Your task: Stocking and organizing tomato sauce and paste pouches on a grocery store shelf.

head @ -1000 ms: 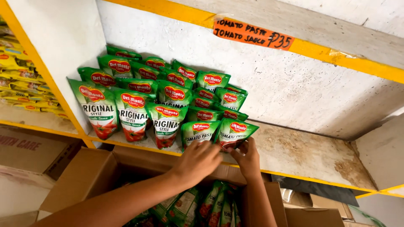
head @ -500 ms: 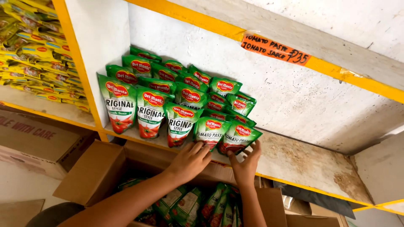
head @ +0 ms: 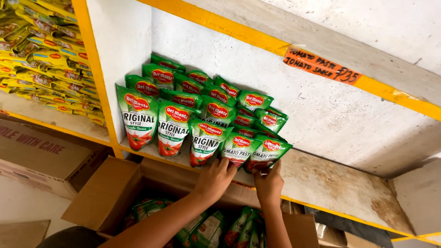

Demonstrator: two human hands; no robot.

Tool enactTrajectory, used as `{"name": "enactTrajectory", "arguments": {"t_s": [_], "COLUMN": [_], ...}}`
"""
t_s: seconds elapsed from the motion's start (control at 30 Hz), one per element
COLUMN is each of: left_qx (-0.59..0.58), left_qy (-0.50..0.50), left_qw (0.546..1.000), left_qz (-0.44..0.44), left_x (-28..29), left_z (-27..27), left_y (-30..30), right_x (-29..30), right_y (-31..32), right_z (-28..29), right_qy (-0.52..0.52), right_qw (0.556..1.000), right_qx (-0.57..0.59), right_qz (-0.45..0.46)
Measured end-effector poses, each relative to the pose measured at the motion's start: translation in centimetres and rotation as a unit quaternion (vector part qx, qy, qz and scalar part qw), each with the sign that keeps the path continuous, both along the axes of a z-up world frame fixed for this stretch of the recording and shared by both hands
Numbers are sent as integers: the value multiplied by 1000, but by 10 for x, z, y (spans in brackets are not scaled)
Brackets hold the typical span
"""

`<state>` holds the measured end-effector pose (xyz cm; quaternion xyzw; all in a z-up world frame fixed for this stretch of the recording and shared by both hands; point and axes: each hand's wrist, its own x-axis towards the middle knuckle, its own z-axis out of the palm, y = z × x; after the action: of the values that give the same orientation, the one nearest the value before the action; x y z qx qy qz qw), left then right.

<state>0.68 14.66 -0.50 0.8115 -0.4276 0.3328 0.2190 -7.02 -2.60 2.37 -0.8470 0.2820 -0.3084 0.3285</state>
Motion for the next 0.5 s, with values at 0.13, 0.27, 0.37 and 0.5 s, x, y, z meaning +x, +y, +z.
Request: {"name": "enactTrajectory", "arguments": {"t_s": [0.13,0.27,0.37,0.5], "left_qx": [4,4,-41,-17], "left_qy": [20,30,50,14], "left_qw": [1000,1000,998,998], "left_qz": [4,9,0,62], "left_x": [-1,0,0,5], "left_z": [2,6,13,6], "left_y": [-3,-5,-9,-21], "right_x": [0,11,14,21], "right_y": [10,6,9,12], "right_z": [19,1,-5,0], "right_qy": [-6,-30,-69,-58], "right_qw": [999,999,997,998], "right_qx": [10,11,14,-28], "right_qz": [42,44,41,3]}}
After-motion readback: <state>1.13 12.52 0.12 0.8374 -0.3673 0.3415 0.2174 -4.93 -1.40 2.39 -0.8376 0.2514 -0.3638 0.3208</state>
